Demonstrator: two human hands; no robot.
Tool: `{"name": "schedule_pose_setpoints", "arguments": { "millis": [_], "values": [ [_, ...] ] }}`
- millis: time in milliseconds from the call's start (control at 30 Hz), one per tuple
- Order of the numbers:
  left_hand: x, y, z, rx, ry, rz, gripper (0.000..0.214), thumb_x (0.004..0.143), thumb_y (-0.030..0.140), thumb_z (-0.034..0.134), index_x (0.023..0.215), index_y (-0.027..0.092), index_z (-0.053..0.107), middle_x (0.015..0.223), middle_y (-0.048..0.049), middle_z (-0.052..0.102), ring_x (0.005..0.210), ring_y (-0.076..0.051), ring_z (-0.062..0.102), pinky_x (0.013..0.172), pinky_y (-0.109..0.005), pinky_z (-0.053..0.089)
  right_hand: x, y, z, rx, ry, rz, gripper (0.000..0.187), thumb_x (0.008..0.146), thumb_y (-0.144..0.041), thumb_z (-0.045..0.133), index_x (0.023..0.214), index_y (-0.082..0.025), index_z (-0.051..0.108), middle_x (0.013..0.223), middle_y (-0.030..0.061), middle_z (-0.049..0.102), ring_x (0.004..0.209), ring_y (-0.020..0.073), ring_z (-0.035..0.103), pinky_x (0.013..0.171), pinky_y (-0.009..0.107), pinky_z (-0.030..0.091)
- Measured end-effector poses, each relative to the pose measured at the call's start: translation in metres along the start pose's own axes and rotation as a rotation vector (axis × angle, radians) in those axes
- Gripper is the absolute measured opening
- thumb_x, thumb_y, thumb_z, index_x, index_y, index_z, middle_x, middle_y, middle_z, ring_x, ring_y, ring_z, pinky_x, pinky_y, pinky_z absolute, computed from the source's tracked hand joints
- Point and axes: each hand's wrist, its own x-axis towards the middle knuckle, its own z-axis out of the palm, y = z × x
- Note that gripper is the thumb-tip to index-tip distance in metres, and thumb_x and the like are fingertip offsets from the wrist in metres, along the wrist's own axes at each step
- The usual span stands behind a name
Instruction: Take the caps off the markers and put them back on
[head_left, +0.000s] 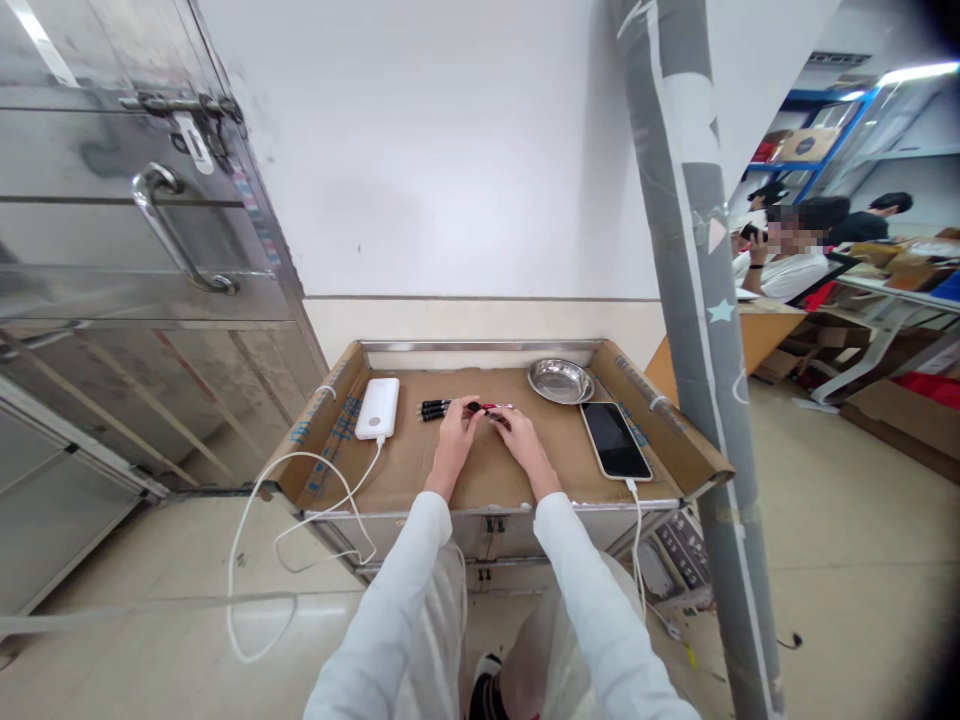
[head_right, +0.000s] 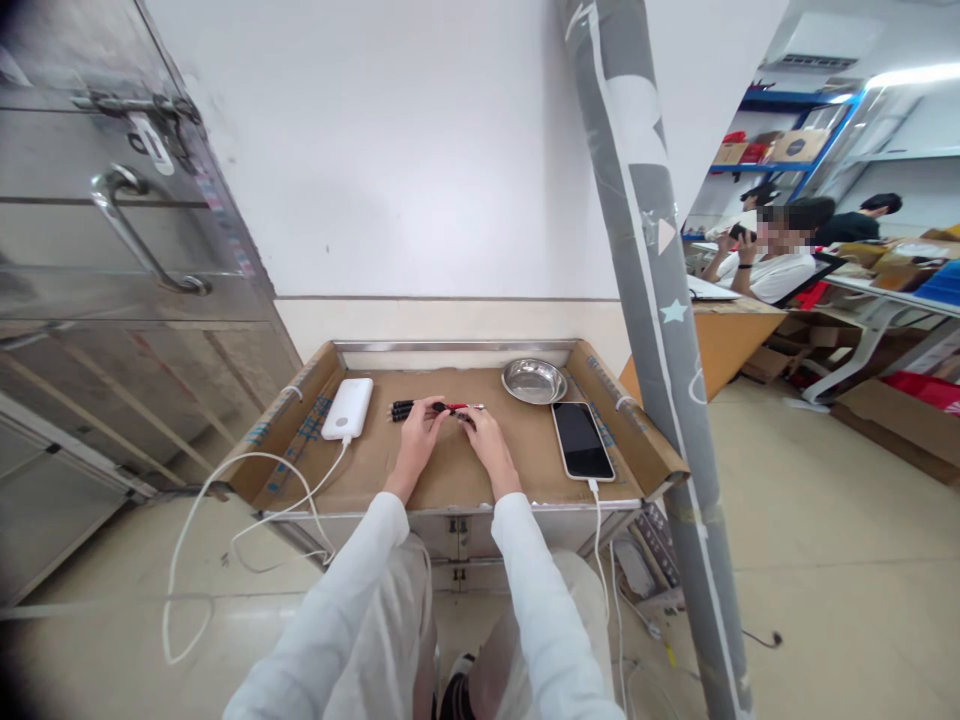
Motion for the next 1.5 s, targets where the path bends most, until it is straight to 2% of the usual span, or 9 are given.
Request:
{"name": "schedule_pose_setpoints", "arguments": {
  "millis": [167, 300, 600, 800, 1033, 1300, 1500],
  "values": [
    [0.0, 0.003, -0.003, 0.0, 0.081, 0.026, 0.027, 0.094, 0.034, 0.045, 0.116, 0.02, 0.05, 0.107, -0.008, 0.06, 0.091, -0.014, 0.061, 0.084, -0.03, 0.052, 0.0, 0.002, 0.001, 0.043, 0.017, 0.011, 0.027, 0.084, -0.018, 0.051, 0.108, -0.023, 0.064, 0.106, 0.0065, 0.068, 0.097, 0.0193, 0.062, 0.087, 0.033, 0.048],
    [0.0, 0.004, -0.005, 0.003, 0.15, 0.036, 0.025, 0.094, 0.032, 0.043, 0.114, 0.02, 0.051, 0.11, -0.0094, 0.059, 0.099, -0.017, 0.059, 0.086, -0.033, 0.05, 0.0, 0.002, 0.001, 0.068, 0.052, 0.02, 0.022, 0.085, -0.022, 0.052, 0.103, -0.021, 0.066, 0.101, 0.007, 0.069, 0.093, 0.0201, 0.064, 0.085, 0.034, 0.049],
    [0.001, 0.006, -0.008, 0.028, 0.209, 0.012, 0.022, 0.095, 0.029, 0.041, 0.112, 0.019, 0.05, 0.109, -0.0099, 0.059, 0.104, -0.018, 0.057, 0.092, -0.036, 0.045, 0.0, -0.004, -0.004, 0.029, 0.114, 0.044, 0.019, 0.087, -0.027, 0.051, 0.096, -0.022, 0.067, 0.097, 0.0068, 0.07, 0.088, 0.0209, 0.064, 0.082, 0.034, 0.049],
    [0.001, 0.004, -0.007, 0.027, 0.193, -0.013, 0.02, 0.094, 0.027, 0.042, 0.11, 0.019, 0.051, 0.107, -0.0092, 0.059, 0.102, -0.018, 0.057, 0.092, -0.036, 0.045, -0.001, -0.005, -0.005, 0.007, 0.124, 0.059, 0.02, 0.089, -0.028, 0.049, 0.095, -0.021, 0.067, 0.097, 0.0069, 0.07, 0.087, 0.0208, 0.063, 0.08, 0.034, 0.048],
    [0.002, -0.002, -0.004, 0.055, 0.185, -0.037, 0.015, 0.092, 0.023, 0.044, 0.104, 0.019, 0.053, 0.102, -0.0085, 0.058, 0.098, -0.019, 0.057, 0.087, -0.035, 0.048, -0.003, -0.004, -0.009, -0.111, 0.213, 0.109, 0.024, 0.092, -0.028, 0.044, 0.097, -0.019, 0.066, 0.095, 0.0084, 0.069, 0.088, 0.0226, 0.059, 0.082, 0.036, 0.046],
    [0.002, -0.002, -0.005, 0.067, 0.167, -0.022, 0.014, 0.091, 0.021, 0.044, 0.102, 0.019, 0.053, 0.101, -0.008, 0.058, 0.095, -0.018, 0.056, 0.085, -0.035, 0.048, -0.002, -0.001, -0.002, -0.266, 0.078, 0.014, 0.022, 0.09, -0.019, 0.046, 0.094, -0.02, 0.068, 0.094, 0.0094, 0.066, 0.089, 0.024, 0.055, 0.084, 0.039, 0.045],
    [0.003, -0.006, -0.003, 0.067, 0.149, -0.042, 0.016, 0.092, 0.022, 0.043, 0.104, 0.019, 0.053, 0.103, -0.0085, 0.059, 0.097, -0.019, 0.057, 0.086, -0.035, 0.048, -0.002, -0.004, -0.001, -0.181, -0.027, -0.081, 0.021, 0.089, -0.016, 0.048, 0.091, -0.022, 0.068, 0.097, 0.006, 0.067, 0.097, 0.0217, 0.054, 0.087, 0.036, 0.045]
  ]
}}
